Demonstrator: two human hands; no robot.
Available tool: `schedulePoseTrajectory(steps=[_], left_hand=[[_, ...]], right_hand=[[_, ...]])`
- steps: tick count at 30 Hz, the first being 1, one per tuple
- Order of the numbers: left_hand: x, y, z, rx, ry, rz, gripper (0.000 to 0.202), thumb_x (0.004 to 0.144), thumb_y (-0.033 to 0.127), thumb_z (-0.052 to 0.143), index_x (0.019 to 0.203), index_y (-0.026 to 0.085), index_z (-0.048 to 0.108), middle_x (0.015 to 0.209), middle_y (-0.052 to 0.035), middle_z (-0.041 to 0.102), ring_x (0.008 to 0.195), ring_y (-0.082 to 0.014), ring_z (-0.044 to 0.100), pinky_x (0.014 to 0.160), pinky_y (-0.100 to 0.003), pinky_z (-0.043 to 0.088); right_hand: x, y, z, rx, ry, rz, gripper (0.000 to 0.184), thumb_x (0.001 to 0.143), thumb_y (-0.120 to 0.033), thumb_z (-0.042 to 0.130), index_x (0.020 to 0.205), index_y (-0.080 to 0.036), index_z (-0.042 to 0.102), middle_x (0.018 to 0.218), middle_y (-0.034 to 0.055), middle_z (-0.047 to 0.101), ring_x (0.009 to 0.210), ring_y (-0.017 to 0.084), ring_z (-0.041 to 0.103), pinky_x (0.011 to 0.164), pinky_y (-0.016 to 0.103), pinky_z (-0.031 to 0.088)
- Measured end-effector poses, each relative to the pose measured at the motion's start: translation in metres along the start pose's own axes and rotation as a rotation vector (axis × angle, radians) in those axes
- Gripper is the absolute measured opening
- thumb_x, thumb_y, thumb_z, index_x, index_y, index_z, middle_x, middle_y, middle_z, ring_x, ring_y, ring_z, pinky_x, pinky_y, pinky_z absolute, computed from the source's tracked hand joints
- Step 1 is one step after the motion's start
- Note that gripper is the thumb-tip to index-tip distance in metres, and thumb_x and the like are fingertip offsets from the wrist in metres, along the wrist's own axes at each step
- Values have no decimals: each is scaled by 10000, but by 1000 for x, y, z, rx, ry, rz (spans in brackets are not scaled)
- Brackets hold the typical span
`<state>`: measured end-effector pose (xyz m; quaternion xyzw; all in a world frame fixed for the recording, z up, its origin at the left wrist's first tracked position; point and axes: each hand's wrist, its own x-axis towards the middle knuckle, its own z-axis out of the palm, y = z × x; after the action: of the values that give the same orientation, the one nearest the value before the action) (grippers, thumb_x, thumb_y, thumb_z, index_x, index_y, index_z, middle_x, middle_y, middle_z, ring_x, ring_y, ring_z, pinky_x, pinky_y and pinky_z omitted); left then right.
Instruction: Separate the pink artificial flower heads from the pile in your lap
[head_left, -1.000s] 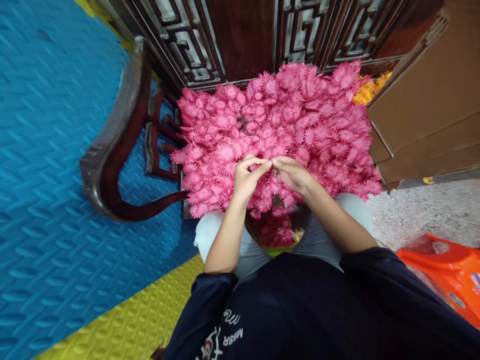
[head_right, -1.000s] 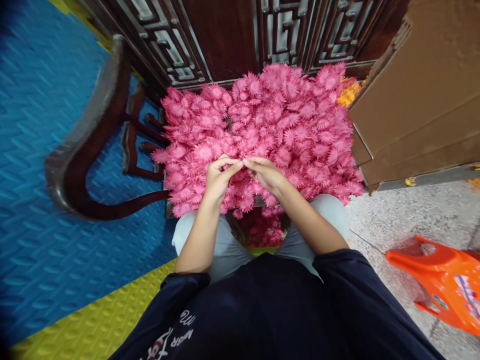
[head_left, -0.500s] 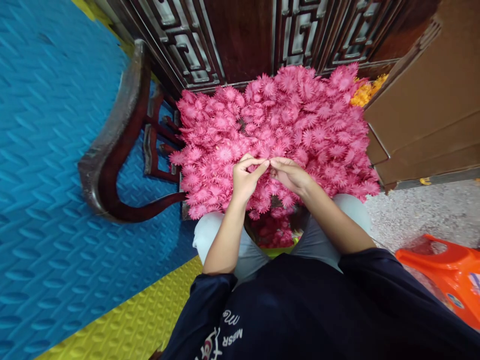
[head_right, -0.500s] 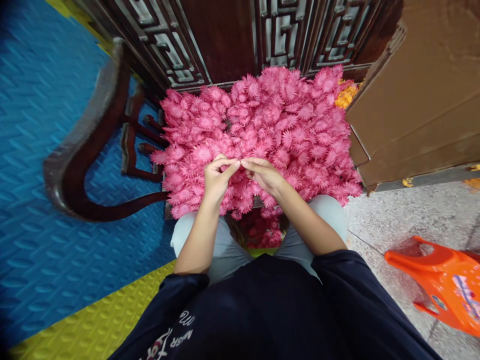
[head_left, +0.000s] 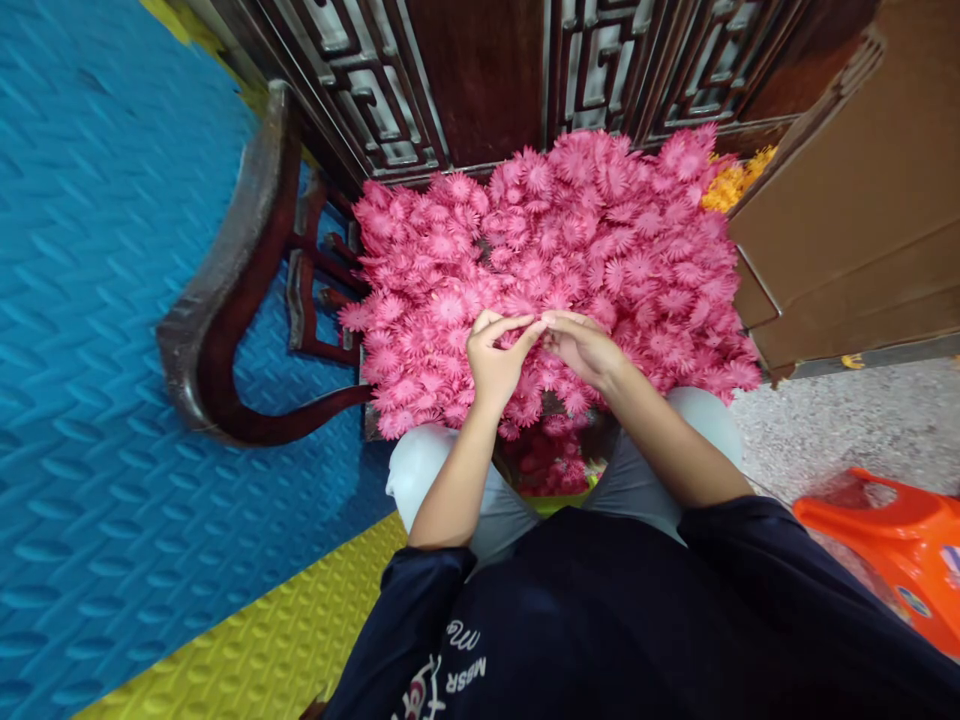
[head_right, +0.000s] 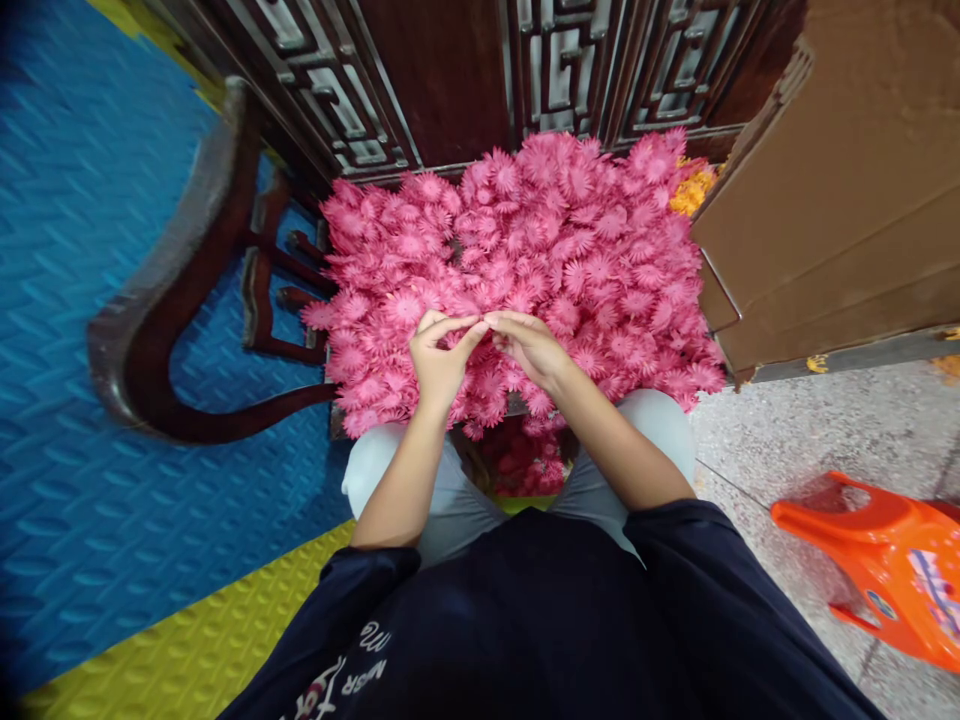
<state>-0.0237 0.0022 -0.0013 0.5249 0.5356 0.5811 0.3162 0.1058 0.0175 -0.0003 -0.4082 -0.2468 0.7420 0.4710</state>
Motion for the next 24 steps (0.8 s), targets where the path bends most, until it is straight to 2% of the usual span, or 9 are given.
schedulePoseTrajectory(steps=[8, 16, 24], left_hand=[[3, -8, -2, -196, -117, -105, 44, 698, 289, 772, 701, 248, 756, 634, 31, 548, 647, -92, 506, 686, -259, 410], [4, -4, -2, -211, -102, -114, 125, 678, 325, 786, 640, 222, 726, 622, 31, 529, 631, -89, 494, 683, -257, 407], [6, -8, -3, -281, -140, -161, 142, 713, 376, 755, 684, 238, 746, 644, 28, 553, 658, -88, 494, 688, -244, 387]], right_hand=[[-2, -2, -3, -16, -88, 51, 317, 447, -365, 887, 654, -208, 705, 662, -41, 647, 638, 68, 505, 645, 236, 400], [-3, -3, 1, 15, -59, 94, 343, 407, -352, 899, 637, -203, 693, 626, -53, 627, 606, 67, 493, 612, 234, 382], [-3, -6, 2, 44, -78, 88, 304, 468, -329, 876, 628, -191, 657, 588, -62, 568, 593, 66, 471, 593, 235, 357]])
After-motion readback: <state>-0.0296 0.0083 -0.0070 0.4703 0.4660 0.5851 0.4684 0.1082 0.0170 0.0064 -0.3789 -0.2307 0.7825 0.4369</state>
